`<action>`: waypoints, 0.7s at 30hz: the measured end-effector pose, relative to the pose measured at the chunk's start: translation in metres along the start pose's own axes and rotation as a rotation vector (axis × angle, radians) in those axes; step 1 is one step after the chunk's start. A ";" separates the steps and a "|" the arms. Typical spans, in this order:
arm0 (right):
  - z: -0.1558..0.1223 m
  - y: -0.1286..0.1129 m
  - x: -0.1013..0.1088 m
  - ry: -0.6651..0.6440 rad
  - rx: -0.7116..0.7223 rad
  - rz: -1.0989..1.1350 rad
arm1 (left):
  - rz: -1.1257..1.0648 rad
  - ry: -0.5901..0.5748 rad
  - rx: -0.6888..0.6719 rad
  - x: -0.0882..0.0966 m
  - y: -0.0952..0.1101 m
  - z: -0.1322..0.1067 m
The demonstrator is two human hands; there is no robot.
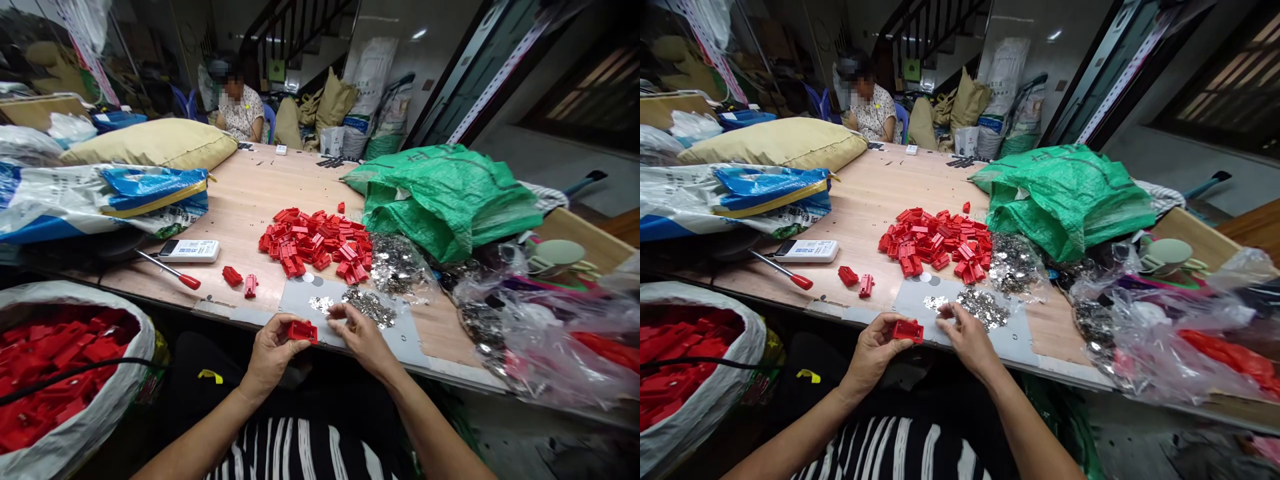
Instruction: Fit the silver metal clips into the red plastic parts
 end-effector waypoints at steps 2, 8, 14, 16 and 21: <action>0.016 -0.002 0.012 0.126 0.189 -0.331 | 0.043 0.021 -0.030 0.002 -0.001 0.002; 0.037 0.005 0.008 0.060 0.264 -0.715 | 0.106 0.010 -0.096 0.007 -0.006 0.004; 0.043 0.002 0.006 0.030 0.258 -0.694 | 0.115 0.007 -0.076 0.007 -0.007 0.006; 0.044 0.002 0.009 0.020 0.252 -0.675 | 0.102 0.013 -0.062 0.007 -0.006 0.006; 0.043 0.007 0.012 -0.017 0.221 -0.563 | 0.041 0.018 0.004 0.003 -0.004 0.008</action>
Point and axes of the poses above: each hand's wrist, its own z-axis towards the middle knuckle, its own x-axis out of the back of the hand, y = z × x, the point moved 4 cm from there along z, towards the middle knuckle, and after that the axes turned 15 degrees about y, right-handed, at the moved point
